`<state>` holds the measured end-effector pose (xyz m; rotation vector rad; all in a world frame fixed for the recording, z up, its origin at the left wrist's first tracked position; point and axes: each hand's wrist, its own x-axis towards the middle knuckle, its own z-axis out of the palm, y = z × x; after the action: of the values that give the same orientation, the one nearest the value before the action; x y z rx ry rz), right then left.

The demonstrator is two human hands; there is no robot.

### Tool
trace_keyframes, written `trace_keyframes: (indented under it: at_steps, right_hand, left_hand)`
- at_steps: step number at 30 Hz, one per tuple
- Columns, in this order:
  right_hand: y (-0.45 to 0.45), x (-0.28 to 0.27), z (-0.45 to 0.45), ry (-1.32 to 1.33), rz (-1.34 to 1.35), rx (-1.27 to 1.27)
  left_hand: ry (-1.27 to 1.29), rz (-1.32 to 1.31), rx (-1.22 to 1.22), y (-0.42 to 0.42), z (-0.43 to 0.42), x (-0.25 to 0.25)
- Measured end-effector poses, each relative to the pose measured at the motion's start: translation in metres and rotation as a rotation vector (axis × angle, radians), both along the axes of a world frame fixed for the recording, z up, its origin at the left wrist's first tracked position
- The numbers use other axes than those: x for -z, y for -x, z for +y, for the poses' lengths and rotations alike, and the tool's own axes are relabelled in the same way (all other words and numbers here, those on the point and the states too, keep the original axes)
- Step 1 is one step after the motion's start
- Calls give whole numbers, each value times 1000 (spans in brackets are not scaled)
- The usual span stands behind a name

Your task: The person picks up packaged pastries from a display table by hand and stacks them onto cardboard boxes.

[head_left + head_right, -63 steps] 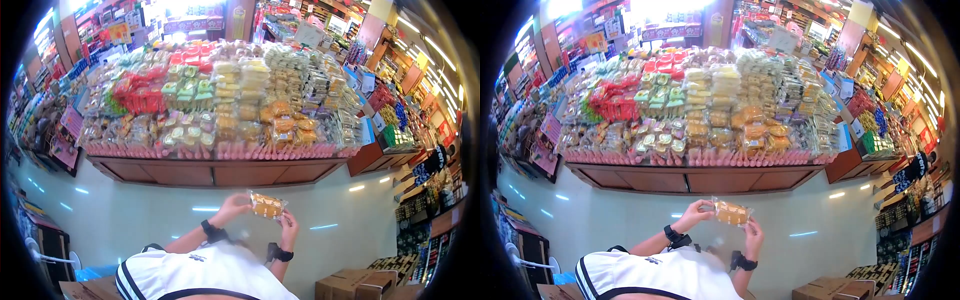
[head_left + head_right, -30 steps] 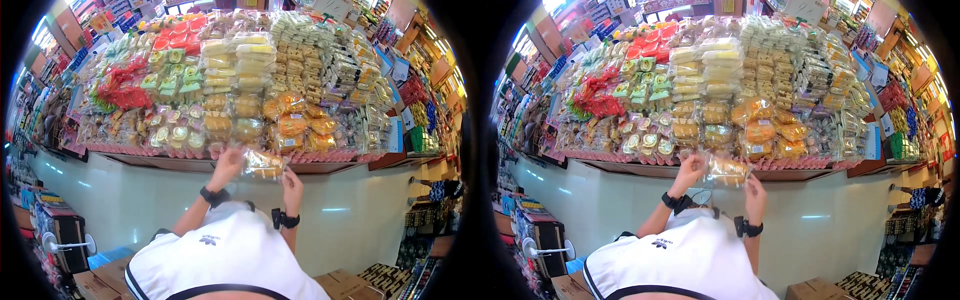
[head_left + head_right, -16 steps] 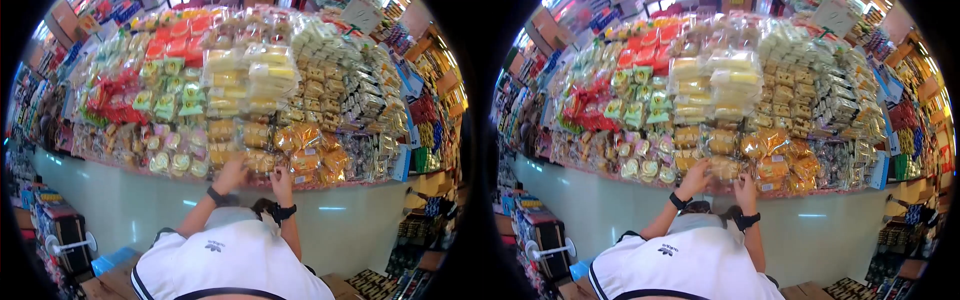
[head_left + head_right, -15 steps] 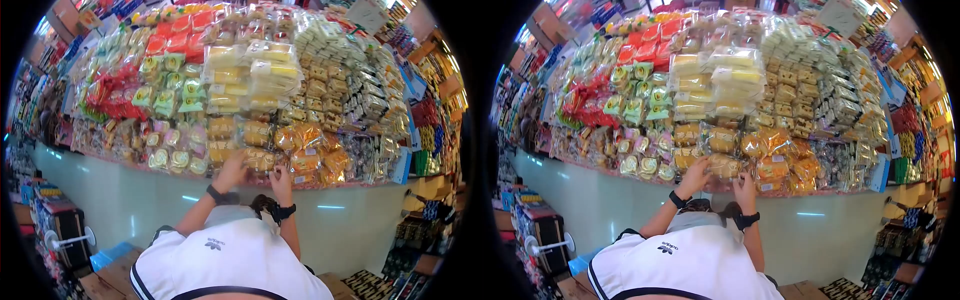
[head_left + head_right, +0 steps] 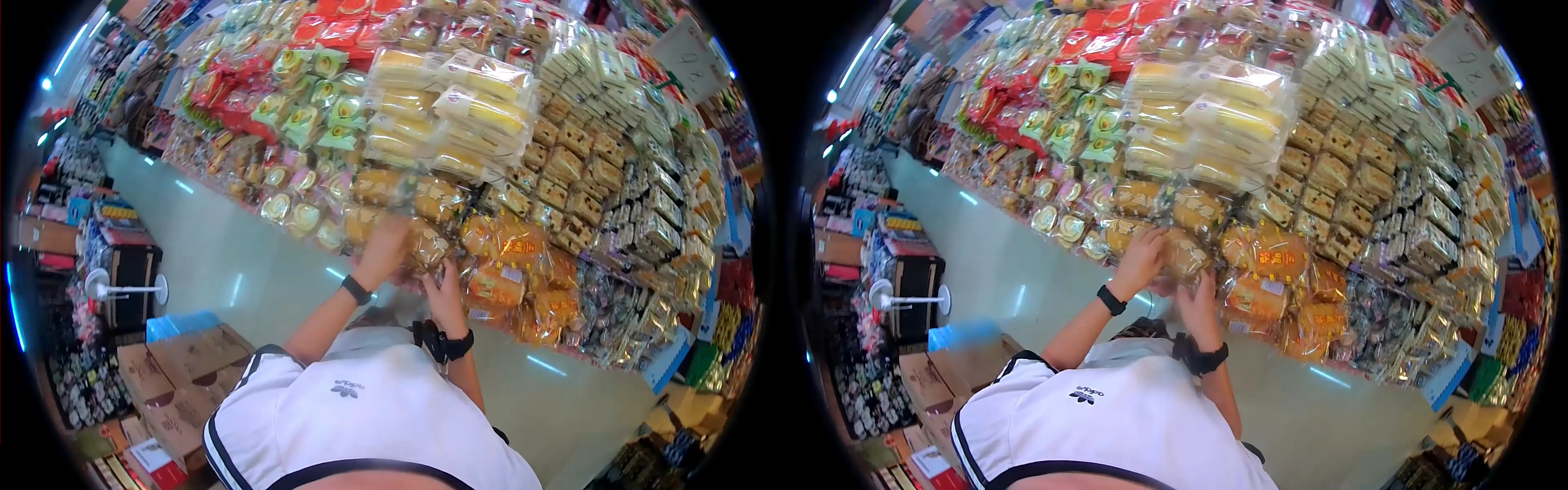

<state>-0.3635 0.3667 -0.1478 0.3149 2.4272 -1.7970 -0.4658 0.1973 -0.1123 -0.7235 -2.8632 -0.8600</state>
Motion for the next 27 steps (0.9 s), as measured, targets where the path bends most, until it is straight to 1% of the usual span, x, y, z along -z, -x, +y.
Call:
trace_keyframes:
  at_steps: [1, 3, 4, 6, 7, 10, 11, 14, 15, 19, 23, 25, 26, 27]
  right_hand:
    - [-2, -6, 3, 74, -21, -1]
    - [-4, -28, 10, 215, -65, -13]
    - [-6, -29, 14, 193, -57, -44]
    - [-10, -29, 25, 152, -44, -119]
    - [-10, -42, 28, 95, -8, -134]
    - [-14, -61, 46, 17, 45, -269]
    - [-15, -94, 45, 152, -53, -230]
    - [-13, -97, 58, 140, -71, -239]
    - [-13, -97, 59, 140, -15, -224]
    - [-13, -109, 66, 271, -116, -124]
    - [-23, -99, 72, 245, 71, 10]
    - [-26, -97, 72, 230, 143, 44]
    - [-25, -99, 70, 227, 138, 79]
    - [-24, -102, 68, 227, 128, 119]
  left_hand:
    - [45, 27, 1, -3, 2, -3]
    - [31, 60, -40, -12, 3, -2]
    - [21, 80, -70, -16, 4, -1]
    - [88, 115, -98, -21, 8, -7]
    - [124, 124, -109, -27, 9, -10]
    - [16, 90, -183, -35, 16, -22]
    - [3, 96, -214, -41, 19, -28]
    - [-148, 20, -274, -56, 27, -48]
    - [-172, -3, -275, -61, 26, -53]
    - [-312, -64, -247, -73, 24, -64]
    - [-448, -122, -196, -76, 16, -76]
    - [-545, -243, -175, -74, 7, -82]
    - [-587, -305, -164, -74, 0, -87]
    - [-593, -297, -162, -75, -8, -93]
